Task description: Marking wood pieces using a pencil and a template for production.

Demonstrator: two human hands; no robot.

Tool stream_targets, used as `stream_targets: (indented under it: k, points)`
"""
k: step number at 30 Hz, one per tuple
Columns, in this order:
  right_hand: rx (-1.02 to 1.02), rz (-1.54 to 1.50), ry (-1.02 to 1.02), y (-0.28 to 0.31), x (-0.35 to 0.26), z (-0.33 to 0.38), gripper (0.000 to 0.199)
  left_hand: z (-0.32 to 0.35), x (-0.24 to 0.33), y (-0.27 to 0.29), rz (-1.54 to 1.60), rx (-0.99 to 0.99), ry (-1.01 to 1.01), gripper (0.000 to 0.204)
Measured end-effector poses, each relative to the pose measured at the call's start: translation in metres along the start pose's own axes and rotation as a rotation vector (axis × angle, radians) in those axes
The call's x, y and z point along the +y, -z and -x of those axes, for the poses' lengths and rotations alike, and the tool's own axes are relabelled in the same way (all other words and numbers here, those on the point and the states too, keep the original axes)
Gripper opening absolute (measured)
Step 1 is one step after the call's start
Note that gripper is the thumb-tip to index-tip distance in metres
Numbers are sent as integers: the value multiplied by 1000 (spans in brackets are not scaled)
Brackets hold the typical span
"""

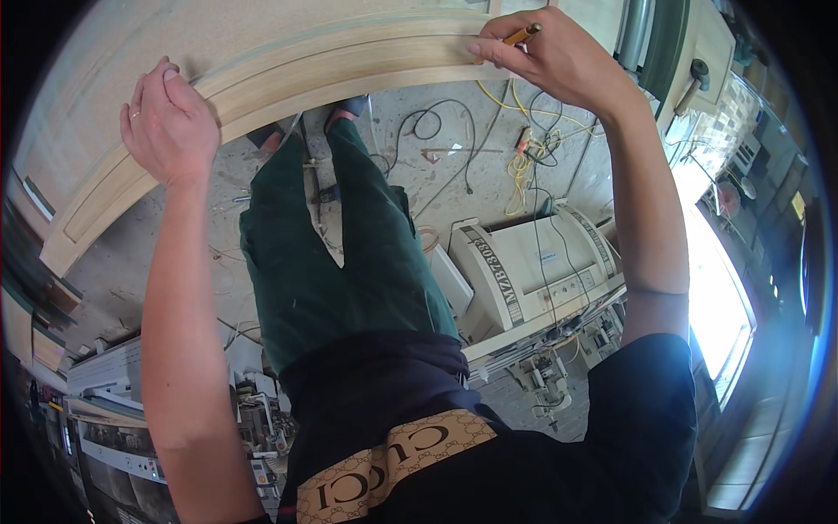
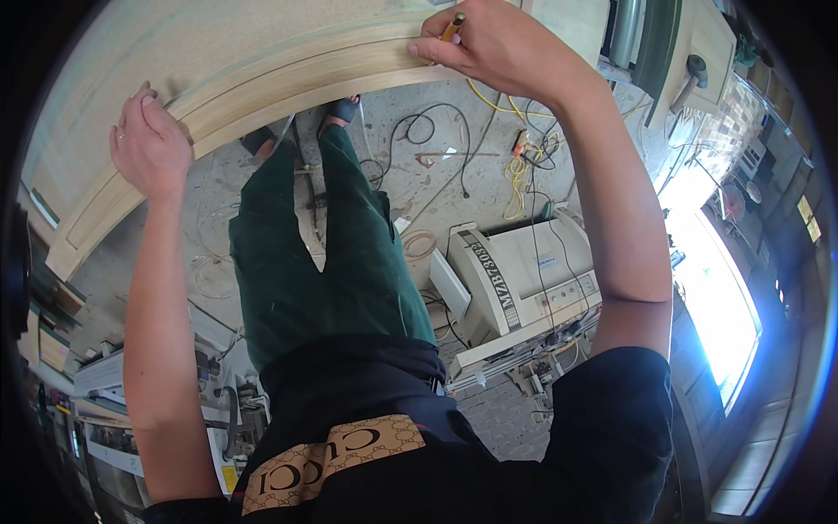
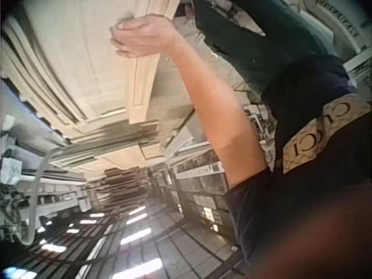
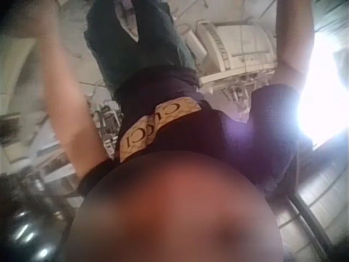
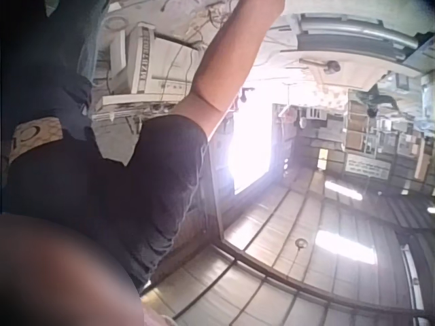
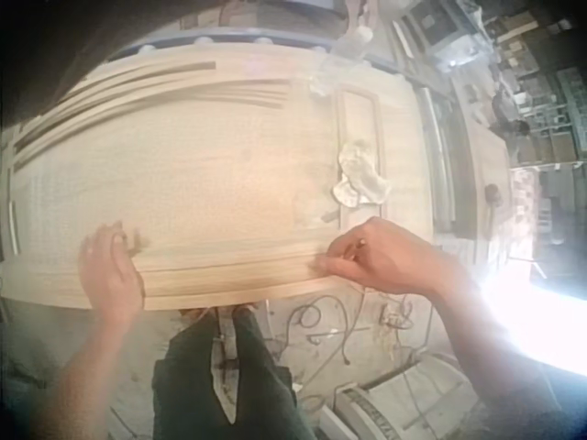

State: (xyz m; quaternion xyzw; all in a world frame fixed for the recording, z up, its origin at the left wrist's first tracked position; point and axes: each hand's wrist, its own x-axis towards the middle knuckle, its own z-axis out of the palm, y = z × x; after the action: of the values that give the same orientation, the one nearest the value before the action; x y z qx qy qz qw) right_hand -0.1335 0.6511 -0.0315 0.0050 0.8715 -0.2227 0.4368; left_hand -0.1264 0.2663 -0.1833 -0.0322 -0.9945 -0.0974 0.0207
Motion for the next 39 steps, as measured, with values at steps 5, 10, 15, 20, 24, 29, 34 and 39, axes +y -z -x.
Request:
stream_targets:
  k: [5,10,15,20,24,29,34,39]
  points:
    - [13,43,2,1,-1,2,35,0,-5,-2,-14,21,-27,41]
    - [150,265,220,-22,24,3,28,-1,-5,-3,-37,4,-34,42]
    - [201,396,245,-33,18,6,25,0,-5,-3,-33,-3,-31,42]
    - [240,465,149,-48,3,21,28,0,-5,-3,-37,-5,-40,41]
    - [306,318,65,-70,-1,35,28,1,-3,-2,-17,-10,-39,41]
    - [563,-50,-83,-104,-8,48,22,-1,3,3,-12,-40,-11,41]
    - [694,-208,-42,-124,-23,46,18,0,1,6,21,-18,-16,40]
    - [769,-460,245,-159,-39,25,21,-1,5,6,23,-29,-22,37]
